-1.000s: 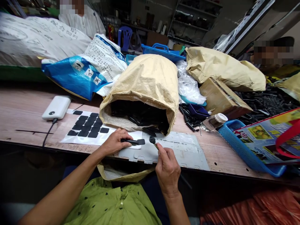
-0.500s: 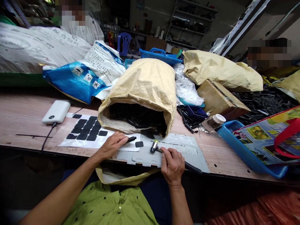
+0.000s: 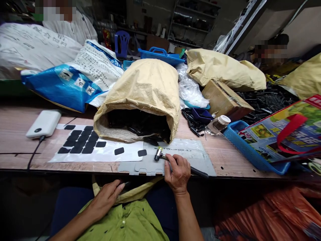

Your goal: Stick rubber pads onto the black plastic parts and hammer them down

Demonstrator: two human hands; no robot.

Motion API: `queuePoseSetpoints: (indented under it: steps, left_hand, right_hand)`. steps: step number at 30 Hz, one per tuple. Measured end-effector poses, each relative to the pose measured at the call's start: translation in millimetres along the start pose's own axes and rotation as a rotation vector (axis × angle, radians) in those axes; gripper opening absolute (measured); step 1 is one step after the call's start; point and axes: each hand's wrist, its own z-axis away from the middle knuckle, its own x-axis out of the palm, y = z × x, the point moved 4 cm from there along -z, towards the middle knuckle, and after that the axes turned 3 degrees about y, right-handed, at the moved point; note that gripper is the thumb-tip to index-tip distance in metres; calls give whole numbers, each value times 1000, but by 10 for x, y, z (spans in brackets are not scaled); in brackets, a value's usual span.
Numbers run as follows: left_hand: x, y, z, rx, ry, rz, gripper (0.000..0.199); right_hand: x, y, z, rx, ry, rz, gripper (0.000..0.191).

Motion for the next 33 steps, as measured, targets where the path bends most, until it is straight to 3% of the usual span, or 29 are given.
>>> queuePoseSetpoints:
  steps: [2, 5, 13, 17, 21, 23, 27, 29, 33]
  left_hand:
    - [109, -175, -48, -122, -34, -35, 44]
    - [166, -268, -136, -202, -117, -112, 47]
    - [109, -95, -230, -226, -198, -404, 36]
    - [53, 220, -165, -71, -241, -453, 34]
    - [-230, 816, -182, 117, -223, -395, 32]
    - [-413, 1141, -310, 220, -168, -332, 39]
    - [-728, 1588, -830, 411, 205, -322, 20]
    - [-745, 1670, -1122, 494, 309, -406, 24]
    - [-636, 1640, -1487, 500, 312, -524, 20]
  right_hand:
    - [2, 1, 2, -1, 4, 1, 28]
    - [1, 2, 6, -2, 8, 3, 28]
    - [-10, -15, -1, 3, 20, -3, 27]
    - [-10, -16, -2, 0, 25, 5, 28]
    - [1, -4, 9, 3, 18, 9, 28]
    - [4, 0, 13, 4, 18, 13, 28]
    - [4, -4, 15, 5, 22, 18, 28]
    - [0, -9, 14, 5, 27, 17, 29]
    - [-2, -16, 14, 6, 27, 20, 30]
